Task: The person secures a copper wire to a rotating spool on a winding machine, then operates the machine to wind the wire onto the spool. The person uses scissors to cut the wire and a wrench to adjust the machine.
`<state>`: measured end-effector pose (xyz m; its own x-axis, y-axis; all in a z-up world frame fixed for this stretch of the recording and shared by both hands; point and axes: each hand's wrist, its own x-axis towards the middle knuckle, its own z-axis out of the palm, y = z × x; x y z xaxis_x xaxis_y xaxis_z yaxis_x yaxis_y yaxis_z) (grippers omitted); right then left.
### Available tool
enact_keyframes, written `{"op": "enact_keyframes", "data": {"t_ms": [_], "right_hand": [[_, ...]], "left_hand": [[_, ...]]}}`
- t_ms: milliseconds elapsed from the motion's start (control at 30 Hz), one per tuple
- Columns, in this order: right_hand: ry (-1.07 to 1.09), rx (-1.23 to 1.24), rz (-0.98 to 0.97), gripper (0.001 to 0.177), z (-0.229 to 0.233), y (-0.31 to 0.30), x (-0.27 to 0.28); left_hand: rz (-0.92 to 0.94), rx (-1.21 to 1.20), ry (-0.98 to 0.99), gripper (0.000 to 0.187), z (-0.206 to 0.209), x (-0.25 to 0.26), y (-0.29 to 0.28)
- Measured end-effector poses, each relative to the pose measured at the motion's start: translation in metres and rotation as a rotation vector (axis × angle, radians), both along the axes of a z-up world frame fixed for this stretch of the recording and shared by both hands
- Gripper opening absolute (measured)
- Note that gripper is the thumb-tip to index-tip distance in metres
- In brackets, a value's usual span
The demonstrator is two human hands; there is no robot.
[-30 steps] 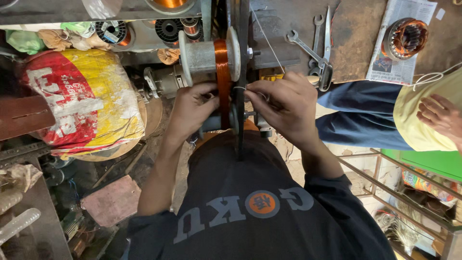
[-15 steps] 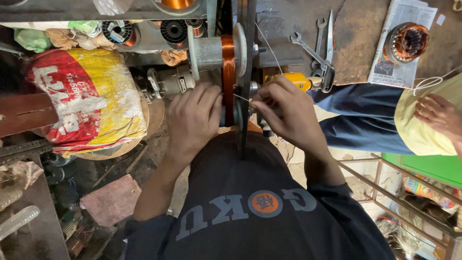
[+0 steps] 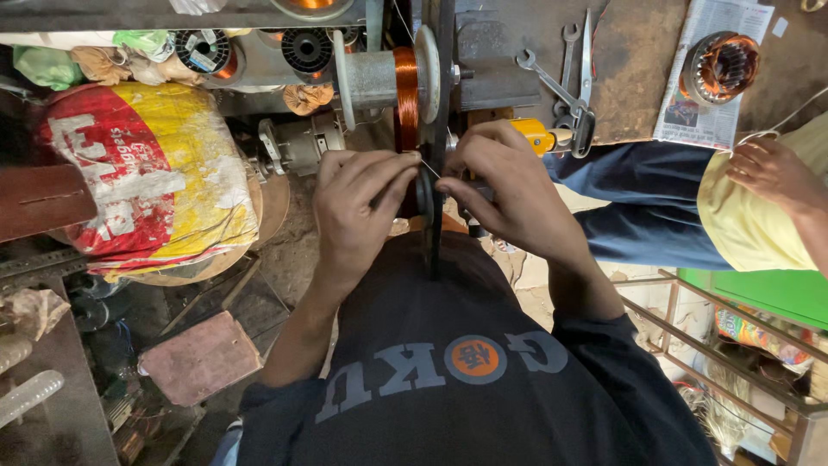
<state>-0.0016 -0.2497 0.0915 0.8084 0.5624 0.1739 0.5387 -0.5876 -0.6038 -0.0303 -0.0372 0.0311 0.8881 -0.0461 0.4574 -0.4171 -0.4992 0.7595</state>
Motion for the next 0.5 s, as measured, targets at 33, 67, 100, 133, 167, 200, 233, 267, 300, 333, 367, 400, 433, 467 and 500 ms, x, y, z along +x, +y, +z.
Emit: {"op": "enact_keyframes", "data": {"t_ms": [33, 67, 100, 133, 167, 200, 233, 267, 300, 333, 367, 400, 433, 467, 500], "right_hand": [[0.001, -0.009, 0.014, 0.024, 0.0, 0.001, 0.002], [0.004, -0.018, 0.028, 0.024, 0.0, 0.002, 0.003], [0.021, -0.008, 0.029, 0.023, 0.0, 0.002, 0.003], [0.037, 0.002, 0.031, 0.023, 0.0, 0.003, 0.004], [0.053, 0.012, 0.033, 0.022, -0.001, 0.003, 0.005], [0.079, 0.03, 0.014, 0.021, -0.002, 0.003, 0.005], [0.105, 0.049, -0.005, 0.019, -0.002, 0.002, 0.006], [0.132, 0.068, -0.023, 0.018, -0.003, 0.002, 0.007], [0.119, 0.09, -0.011, 0.017, -0.004, 0.001, 0.008], [0.107, 0.113, 0.001, 0.017, -0.006, 0.001, 0.009], [0.095, 0.135, 0.013, 0.016, -0.007, 0.001, 0.01], [0.104, 0.132, 0.002, 0.016, -0.01, 0.0, 0.01], [0.112, 0.128, -0.009, 0.016, -0.012, 0.0, 0.01], [0.12, 0.125, -0.019, 0.016, -0.015, 0.001, 0.01], [0.087, 0.09, -0.047, 0.015, -0.018, 0.0, 0.01]], "left_hand": [[0.015, 0.04, -0.045, 0.021, 0.0, 0.001, -0.002], [0.008, 0.04, -0.039, 0.022, 0.0, 0.002, -0.004], [0.0, 0.04, -0.032, 0.023, 0.0, 0.003, -0.005], [-0.008, 0.04, -0.027, 0.024, 0.0, 0.003, -0.006], [-0.007, 0.034, -0.022, 0.024, 0.0, 0.004, -0.006], [-0.005, 0.029, -0.016, 0.024, 0.001, 0.004, -0.006], [-0.002, 0.023, -0.009, 0.024, 0.001, 0.005, -0.006], [0.009, -0.001, 0.0, 0.022, 0.001, 0.005, -0.007], [0.02, -0.026, 0.008, 0.021, 0.002, 0.005, -0.006], [0.031, -0.05, 0.018, 0.02, 0.002, 0.005, -0.006], [0.036, -0.064, 0.035, 0.019, 0.002, 0.005, -0.006], [0.042, -0.078, 0.05, 0.019, 0.002, 0.004, -0.005], [0.048, -0.092, 0.066, 0.019, 0.001, 0.004, -0.005], [0.046, -0.1, 0.073, 0.019, 0.001, 0.004, -0.004], [0.045, -0.109, 0.08, 0.02, -0.001, 0.004, -0.003]]}}
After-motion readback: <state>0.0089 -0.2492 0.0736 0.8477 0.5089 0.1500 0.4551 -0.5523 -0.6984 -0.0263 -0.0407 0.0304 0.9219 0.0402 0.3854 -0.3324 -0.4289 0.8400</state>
